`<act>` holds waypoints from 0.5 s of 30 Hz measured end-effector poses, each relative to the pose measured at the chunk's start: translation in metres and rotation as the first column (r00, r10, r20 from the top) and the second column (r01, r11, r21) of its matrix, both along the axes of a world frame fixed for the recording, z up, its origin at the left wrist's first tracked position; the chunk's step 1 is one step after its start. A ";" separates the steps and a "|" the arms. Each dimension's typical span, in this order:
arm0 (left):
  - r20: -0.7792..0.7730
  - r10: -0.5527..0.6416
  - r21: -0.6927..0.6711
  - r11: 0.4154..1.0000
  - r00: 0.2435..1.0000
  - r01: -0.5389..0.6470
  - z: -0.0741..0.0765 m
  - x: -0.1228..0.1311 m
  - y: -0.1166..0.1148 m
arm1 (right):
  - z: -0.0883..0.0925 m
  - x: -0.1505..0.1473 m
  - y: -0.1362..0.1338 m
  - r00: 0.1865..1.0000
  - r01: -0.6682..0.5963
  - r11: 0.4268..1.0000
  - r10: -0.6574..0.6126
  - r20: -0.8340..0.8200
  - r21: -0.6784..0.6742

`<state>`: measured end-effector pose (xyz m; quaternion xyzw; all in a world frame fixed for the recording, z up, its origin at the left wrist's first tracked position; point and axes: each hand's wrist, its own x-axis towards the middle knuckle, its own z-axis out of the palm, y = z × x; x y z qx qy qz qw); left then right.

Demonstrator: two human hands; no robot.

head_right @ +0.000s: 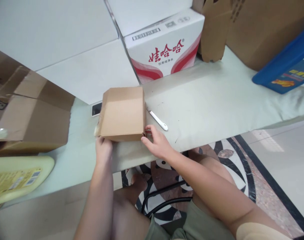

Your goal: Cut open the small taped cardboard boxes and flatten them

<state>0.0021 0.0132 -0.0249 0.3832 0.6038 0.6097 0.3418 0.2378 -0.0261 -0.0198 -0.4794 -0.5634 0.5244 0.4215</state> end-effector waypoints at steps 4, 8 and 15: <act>-0.010 0.195 -0.113 0.974 0.981 -0.195 0.005 0.007 0.000 | -0.003 0.001 -0.001 0.994 -0.035 0.998 0.029 0.103 0.054; 0.198 0.038 -0.016 0.999 0.979 -0.036 0.007 0.016 0.002 | -0.003 0.000 -0.003 0.974 -0.089 0.987 0.059 0.217 0.135; 0.337 0.031 -0.021 0.999 0.941 -0.026 0.009 0.005 0.001 | -0.004 -0.001 -0.002 0.972 -0.044 0.989 0.009 0.237 0.143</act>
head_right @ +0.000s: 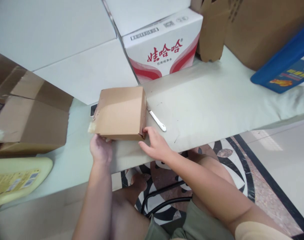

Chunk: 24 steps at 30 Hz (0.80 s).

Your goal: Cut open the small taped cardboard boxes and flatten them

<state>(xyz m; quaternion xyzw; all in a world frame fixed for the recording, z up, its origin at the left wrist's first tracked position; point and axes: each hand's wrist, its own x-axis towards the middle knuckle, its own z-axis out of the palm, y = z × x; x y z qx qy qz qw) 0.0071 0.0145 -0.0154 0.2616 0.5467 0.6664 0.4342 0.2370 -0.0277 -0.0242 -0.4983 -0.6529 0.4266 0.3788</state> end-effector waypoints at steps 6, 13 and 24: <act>0.041 -0.009 0.056 0.998 0.999 0.007 0.008 -0.003 -0.006 | -0.003 0.002 0.003 0.998 0.056 0.998 -0.056 -0.036 0.007; -0.033 0.091 0.026 0.996 0.995 -0.090 0.006 0.001 -0.001 | -0.002 0.002 0.003 0.998 0.055 0.998 -0.055 -0.024 -0.001; 0.132 0.065 -0.096 0.994 0.989 -0.052 0.024 -0.001 -0.005 | -0.001 0.002 0.003 0.995 0.098 0.995 -0.098 -0.035 -0.008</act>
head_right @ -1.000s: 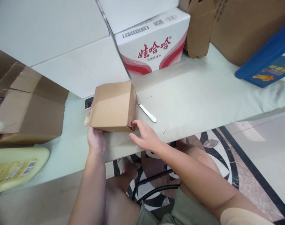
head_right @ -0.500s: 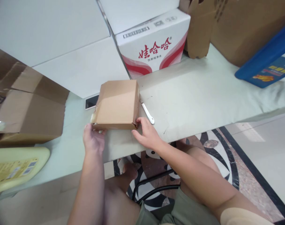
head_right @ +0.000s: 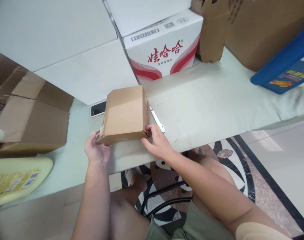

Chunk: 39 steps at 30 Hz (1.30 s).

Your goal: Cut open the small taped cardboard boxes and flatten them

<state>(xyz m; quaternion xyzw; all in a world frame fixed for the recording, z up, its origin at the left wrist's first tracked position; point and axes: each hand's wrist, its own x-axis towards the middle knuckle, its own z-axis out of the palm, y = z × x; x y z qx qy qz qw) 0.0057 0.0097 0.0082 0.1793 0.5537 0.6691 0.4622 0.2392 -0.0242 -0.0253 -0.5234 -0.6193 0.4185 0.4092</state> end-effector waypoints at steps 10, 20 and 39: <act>0.053 -0.193 -0.285 0.937 0.980 0.200 0.004 0.007 -0.006 | 0.004 0.005 0.001 0.993 0.077 0.995 -0.082 -0.085 -0.066; 0.082 -0.264 -0.285 0.918 0.961 0.276 0.008 0.007 -0.008 | 0.002 0.008 0.002 0.990 0.057 0.998 -0.058 -0.125 -0.012; 0.101 -0.248 -0.301 0.915 0.963 0.268 0.015 0.013 -0.011 | 0.003 0.009 0.001 0.993 0.060 0.998 -0.063 -0.104 -0.031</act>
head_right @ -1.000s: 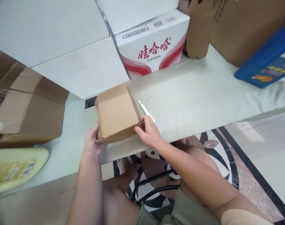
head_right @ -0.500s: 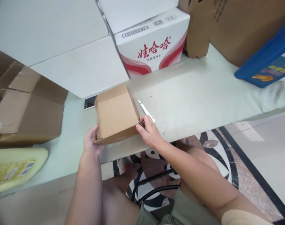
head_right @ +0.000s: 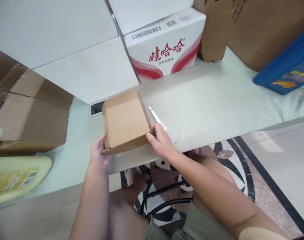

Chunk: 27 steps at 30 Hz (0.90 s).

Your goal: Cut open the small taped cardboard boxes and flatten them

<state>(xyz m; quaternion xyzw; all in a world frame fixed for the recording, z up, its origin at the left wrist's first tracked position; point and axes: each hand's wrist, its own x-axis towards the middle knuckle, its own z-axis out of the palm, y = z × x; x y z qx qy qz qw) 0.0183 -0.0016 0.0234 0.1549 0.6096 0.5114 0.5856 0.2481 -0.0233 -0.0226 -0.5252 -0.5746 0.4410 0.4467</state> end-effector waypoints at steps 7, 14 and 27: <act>-0.015 -0.025 0.058 0.998 1.000 0.026 -0.009 -0.005 -0.001 | -0.002 0.000 -0.001 1.000 0.002 1.000 -0.002 -0.001 0.017; -0.031 -0.020 0.068 0.997 0.999 0.022 -0.014 -0.007 0.000 | -0.001 0.000 -0.002 1.000 -0.001 1.000 0.001 0.010 -0.011; -0.032 0.033 0.062 0.998 0.999 -0.031 -0.015 -0.002 0.001 | 0.004 0.000 -0.004 0.998 -0.017 0.998 0.020 0.055 -0.056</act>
